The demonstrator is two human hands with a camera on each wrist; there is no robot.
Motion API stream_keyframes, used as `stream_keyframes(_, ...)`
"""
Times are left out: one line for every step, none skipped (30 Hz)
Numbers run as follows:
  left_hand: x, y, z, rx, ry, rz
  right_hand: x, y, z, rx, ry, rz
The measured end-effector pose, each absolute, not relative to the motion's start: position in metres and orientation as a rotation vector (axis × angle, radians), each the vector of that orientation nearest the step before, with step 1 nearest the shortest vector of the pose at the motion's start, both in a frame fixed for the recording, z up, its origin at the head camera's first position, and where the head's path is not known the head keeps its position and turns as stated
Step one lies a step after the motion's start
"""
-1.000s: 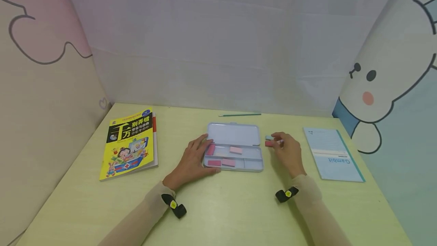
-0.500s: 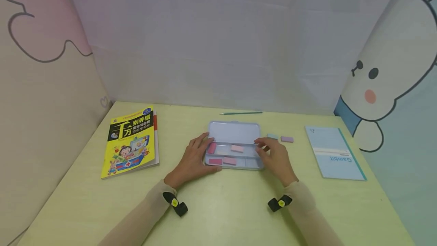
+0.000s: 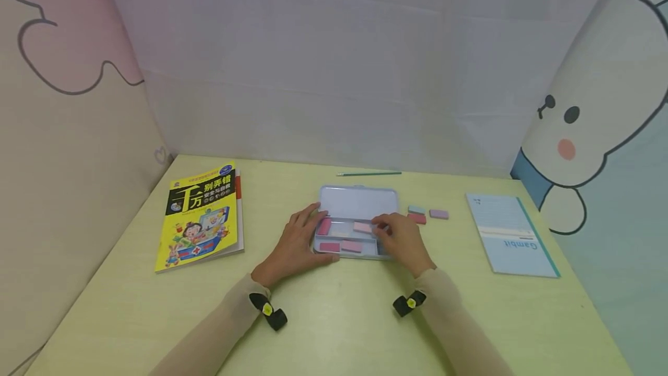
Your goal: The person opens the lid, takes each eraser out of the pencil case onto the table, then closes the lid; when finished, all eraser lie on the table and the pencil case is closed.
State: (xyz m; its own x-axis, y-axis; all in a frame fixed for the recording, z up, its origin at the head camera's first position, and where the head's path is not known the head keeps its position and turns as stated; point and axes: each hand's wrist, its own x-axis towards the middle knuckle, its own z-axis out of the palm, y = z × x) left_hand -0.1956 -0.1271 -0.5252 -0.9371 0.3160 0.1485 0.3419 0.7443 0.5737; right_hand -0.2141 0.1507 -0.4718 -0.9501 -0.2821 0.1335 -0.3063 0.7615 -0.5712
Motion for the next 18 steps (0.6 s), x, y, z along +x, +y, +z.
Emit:
stream_keyframes(-0.196, -0.127, -0.526, -0.546, -2.895, -0.965, -0.215, 0.149, -0.472, 0.482, -2.92, 0.941)
stream_keyframes(-0.196, -0.127, -0.526, -0.543, -2.9, -0.961, -0.216, 0.148, -0.472, 0.475, -2.928, 0.932)
stream_keyframes(-0.196, -0.128, -0.526, -0.542, -2.901, -0.96, -0.217, 0.146, -0.472, 0.465, -2.94, 0.927)
stream_keyframes(-0.196, -0.127, -0.526, -0.542, -2.902, -0.96, -0.217, 0.145, -0.471, 0.452, -2.95, 0.931)
stream_keyframes(-0.196, -0.127, -0.527, -0.541, -2.903, -0.961, -0.218, 0.144, -0.471, 0.435, -2.964, 0.932)
stream_keyframes(-0.196, -0.127, -0.527, -0.54, -2.904, -0.96, -0.218, 0.143, -0.471, 0.416, -2.975, 0.936)
stream_keyframes(-0.196, -0.127, -0.527, -0.539, -2.907, -0.958, -0.218, 0.142, -0.471, 0.4, -2.982, 0.938)
stream_keyframes(-0.196, -0.127, -0.527, -0.538, -2.909, -0.958, -0.218, 0.141, -0.471, 0.385, -2.992, 0.933)
stream_keyframes(-0.196, -0.127, -0.527, -0.538, -2.911, -0.958, -0.218, 0.14, -0.472, 0.364, -2.999, 0.934)
stream_keyframes(-0.196, -0.127, -0.527, -0.538, -2.911, -0.959, -0.219, 0.139, -0.472, 0.35, -3.004, 0.929)
stream_keyframes(-0.196, -0.127, -0.527, -0.538, -2.912, -0.957, -0.219, 0.138, -0.472, 0.339, -3.011, 0.918)
stream_keyframes(-0.196, -0.127, -0.527, -0.538, -2.911, -0.957, -0.219, 0.137, -0.472, 0.332, -3.012, 0.911)
stream_keyframes(-0.196, -0.127, -0.526, -0.538, -2.912, -0.961, -0.219, 0.137, -0.472, 0.325, -3.016, 0.902)
stream_keyframes(-0.196, -0.127, -0.526, -0.538, -2.913, -0.961, -0.219, 0.136, -0.471, 0.326, -3.021, 0.885)
stream_keyframes(-0.196, -0.127, -0.526, -0.537, -2.914, -0.962, -0.219, 0.136, -0.471, 0.322, -3.021, 0.879)
stream_keyframes(-0.196, -0.127, -0.526, -0.536, -2.915, -0.964, -0.219, 0.135, -0.471, 0.326, -3.021, 0.864)
stream_keyframes(-0.196, -0.127, -0.526, -0.536, -2.919, -0.963, -0.219, 0.135, -0.471, 0.334, -3.018, 0.853)
stream_keyframes(-0.196, -0.127, -0.526, -0.537, -2.92, -0.966, -0.219, 0.135, -0.471, 0.34, -3.012, 0.843)
